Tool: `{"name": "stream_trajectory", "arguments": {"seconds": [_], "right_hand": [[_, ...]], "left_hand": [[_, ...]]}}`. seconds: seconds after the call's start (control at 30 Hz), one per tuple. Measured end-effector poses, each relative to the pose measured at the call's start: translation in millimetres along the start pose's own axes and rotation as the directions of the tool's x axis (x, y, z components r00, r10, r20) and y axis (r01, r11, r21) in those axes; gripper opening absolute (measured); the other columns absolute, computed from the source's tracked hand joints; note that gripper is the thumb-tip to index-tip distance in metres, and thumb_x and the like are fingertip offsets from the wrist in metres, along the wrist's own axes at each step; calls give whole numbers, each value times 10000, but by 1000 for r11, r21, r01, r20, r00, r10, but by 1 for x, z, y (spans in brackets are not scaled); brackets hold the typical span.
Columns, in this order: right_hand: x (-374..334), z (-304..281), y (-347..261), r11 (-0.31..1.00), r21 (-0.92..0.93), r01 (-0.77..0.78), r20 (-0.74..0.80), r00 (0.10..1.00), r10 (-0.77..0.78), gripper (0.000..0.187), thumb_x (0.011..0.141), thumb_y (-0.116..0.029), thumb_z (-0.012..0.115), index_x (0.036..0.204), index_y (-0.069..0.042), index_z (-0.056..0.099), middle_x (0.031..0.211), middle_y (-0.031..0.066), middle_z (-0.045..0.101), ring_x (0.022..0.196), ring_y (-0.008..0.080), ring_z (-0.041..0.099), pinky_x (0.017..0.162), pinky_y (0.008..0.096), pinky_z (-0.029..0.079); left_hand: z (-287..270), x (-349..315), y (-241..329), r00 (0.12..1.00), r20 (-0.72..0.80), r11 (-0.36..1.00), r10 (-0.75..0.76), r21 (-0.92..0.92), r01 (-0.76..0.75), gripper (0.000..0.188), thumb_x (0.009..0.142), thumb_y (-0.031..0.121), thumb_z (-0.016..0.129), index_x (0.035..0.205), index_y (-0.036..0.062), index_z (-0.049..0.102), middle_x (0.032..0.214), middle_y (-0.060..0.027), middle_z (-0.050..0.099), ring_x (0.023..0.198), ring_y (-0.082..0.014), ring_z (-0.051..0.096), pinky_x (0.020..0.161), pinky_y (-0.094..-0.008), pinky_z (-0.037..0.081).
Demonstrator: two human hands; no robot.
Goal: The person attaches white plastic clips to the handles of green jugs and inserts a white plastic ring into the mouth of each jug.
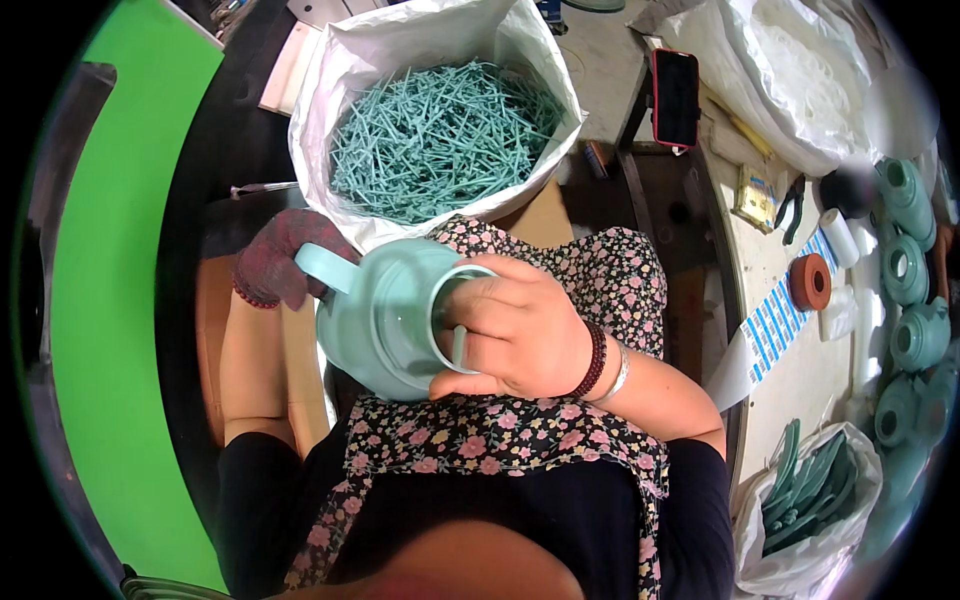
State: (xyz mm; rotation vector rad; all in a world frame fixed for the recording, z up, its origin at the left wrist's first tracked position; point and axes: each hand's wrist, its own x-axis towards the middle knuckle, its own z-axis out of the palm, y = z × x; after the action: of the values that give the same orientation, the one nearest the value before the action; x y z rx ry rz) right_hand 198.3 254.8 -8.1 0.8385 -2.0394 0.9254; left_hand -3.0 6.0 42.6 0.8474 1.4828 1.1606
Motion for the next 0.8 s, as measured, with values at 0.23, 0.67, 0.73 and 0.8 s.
{"name": "stream_trajectory", "arguments": {"seconds": [0.23, 0.67, 0.73, 0.8], "right_hand": [[-23, -13, 10, 993, 114, 44, 22, 999, -46, 355, 822, -397, 707, 699, -87, 585, 921, 82, 591, 831, 243, 575, 932, 458, 434], [-63, -267, 146, 442, -585, -680, -642, 722, 260, 168, 814, -137, 626, 956, -91, 701, 913, 101, 681, 796, 278, 634, 736, 368, 500], [-69, -323, 193, 273, -651, -708, -597, 700, 393, 222, 831, -160, 562, 988, -104, 708, 970, 123, 694, 896, 302, 654, 809, 395, 515], [-65, -352, 225, 35, -795, -606, -435, 608, 664, 272, 844, -205, 585, 1080, -114, 686, 1087, 140, 675, 1006, 298, 641, 886, 390, 497]], "left_hand": [[12, -22, -8, 942, -193, 719, 275, 692, -68, 521, 543, 188, 874, 1002, 26, 688, 919, -95, 673, 845, -228, 655, 745, -363, 509], [-40, -34, -13, -4, -383, 382, 924, 922, 57, 336, 924, 112, 617, 1232, -6, 549, 1246, -144, 554, 1068, -239, 589, 904, -333, 511], [-5, -25, 10, -12, -509, 505, 860, 849, 159, 374, 938, 138, 594, 1272, -7, 509, 1284, -164, 521, 1117, -261, 569, 940, -357, 498], [19, -22, 23, -43, -661, 661, 749, 744, 96, 394, 930, 138, 594, 1283, -4, 493, 1286, -170, 517, 1136, -272, 556, 969, -389, 481]]}}
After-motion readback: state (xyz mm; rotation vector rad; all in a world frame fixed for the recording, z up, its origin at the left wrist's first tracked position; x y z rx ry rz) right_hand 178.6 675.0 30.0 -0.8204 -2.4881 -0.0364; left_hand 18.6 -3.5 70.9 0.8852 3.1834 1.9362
